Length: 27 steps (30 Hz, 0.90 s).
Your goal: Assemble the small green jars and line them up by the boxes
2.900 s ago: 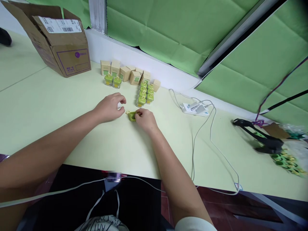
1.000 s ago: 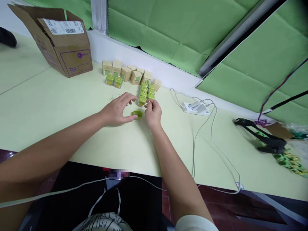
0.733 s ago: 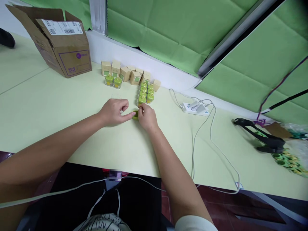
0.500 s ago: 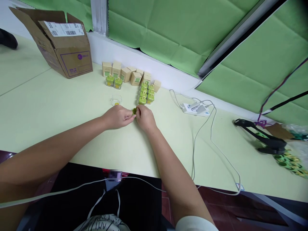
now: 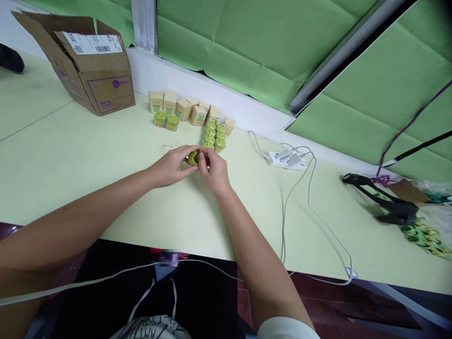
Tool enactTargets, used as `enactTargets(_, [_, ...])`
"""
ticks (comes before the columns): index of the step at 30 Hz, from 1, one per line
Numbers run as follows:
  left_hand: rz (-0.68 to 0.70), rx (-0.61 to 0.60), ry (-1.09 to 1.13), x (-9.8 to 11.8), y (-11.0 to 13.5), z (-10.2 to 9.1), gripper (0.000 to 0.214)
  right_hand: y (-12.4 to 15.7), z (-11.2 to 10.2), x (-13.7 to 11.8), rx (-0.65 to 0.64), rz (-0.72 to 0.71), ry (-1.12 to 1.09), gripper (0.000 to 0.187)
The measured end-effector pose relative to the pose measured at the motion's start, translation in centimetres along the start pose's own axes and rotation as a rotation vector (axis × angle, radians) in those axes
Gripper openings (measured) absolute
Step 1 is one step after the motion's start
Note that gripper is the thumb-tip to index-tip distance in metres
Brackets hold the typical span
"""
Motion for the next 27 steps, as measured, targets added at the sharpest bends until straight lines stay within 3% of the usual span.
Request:
enactTargets(9, [-0.296, 0.177, 0.416, -1.7, -0.1, 0.0, 0.069, -0.1, -0.6, 0.7, 0.040, 0.210, -0.266, 0.030])
enactTargets(15, [-0.406, 0.277, 0.636, -2.3, -0.1, -0.1, 0.069, -0.3, 0.0, 0.6, 0.046, 0.284, -0.436, 0.037])
enactTargets(21, [-0.402, 0.219, 0.803, -1.7, -0.2, 0.4, 0.066, 0.2, -0.6, -0.3, 0.119, 0.282, -0.336, 0.034])
enactTargets(27, [-0.395, 0.212, 0.823, -1.8, -0.2, 0.5, 0.065, 0.6, -1.4, -2.0, 0.179, 0.105, -0.105, 0.024])
Point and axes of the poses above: each hand's wrist, its own y-axis away from the middle knuckle, its own z-axis out of the palm, x = y × z, the point moved 6 cm from there along -y, towards the middle knuckle, and after that the axes turned 8 degrees about z, right-handed, at the moved point
